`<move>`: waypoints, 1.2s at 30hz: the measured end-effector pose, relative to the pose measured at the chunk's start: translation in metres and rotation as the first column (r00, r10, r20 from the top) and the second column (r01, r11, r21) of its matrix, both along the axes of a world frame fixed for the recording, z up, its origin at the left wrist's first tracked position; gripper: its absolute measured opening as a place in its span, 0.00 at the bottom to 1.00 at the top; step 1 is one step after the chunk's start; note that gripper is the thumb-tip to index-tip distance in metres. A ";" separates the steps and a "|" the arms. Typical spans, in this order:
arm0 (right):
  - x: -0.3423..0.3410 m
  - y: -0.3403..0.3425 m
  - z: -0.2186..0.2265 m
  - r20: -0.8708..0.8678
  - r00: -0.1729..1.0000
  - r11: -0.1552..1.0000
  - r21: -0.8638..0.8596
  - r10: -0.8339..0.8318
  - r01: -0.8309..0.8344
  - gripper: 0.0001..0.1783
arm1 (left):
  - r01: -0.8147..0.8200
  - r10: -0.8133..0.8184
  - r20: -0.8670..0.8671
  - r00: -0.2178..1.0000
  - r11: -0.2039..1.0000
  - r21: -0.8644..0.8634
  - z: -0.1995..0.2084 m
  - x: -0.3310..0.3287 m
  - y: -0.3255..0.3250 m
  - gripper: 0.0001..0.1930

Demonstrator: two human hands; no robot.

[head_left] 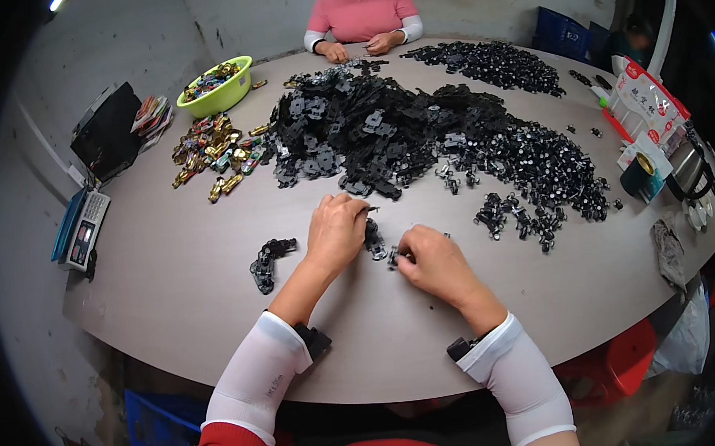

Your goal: The person assembles small black lock mechanisms by hand at a table. They pick up lock bodies and pins from a large pile, insert the pins into the bodies, and place the finished units into a separate pile. The process is repetitive and involves handling multiple small components.

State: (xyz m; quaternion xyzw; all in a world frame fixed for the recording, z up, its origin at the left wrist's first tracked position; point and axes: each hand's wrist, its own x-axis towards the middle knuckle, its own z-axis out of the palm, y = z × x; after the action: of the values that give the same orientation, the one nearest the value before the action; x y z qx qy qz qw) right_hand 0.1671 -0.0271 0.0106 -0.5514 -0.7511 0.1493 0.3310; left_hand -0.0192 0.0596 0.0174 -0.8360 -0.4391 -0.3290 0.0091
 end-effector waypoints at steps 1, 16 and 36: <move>-0.001 0.001 0.002 -0.064 0.997 0.999 0.021 -0.030 0.031 0.06 | 0.035 0.006 0.175 0.985 0.972 -0.234 0.001 -0.002 -0.003 0.07; -0.017 -0.006 0.017 -0.307 0.946 0.993 0.037 -0.099 0.116 0.09 | 0.559 0.124 0.703 0.700 0.517 -0.648 -0.001 0.001 -0.065 0.13; -0.010 -0.002 0.010 -0.442 0.895 0.998 -0.021 -0.061 0.057 0.06 | 0.737 0.415 0.807 0.420 0.363 -0.570 -0.014 -0.004 -0.061 0.10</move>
State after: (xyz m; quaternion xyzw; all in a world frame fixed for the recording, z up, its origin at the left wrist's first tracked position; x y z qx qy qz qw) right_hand 0.1566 -0.0293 0.0209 -0.5269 -0.6386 0.2634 0.4951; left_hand -0.0230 -0.0012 0.0029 -0.4217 -0.3604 -0.4074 -0.7255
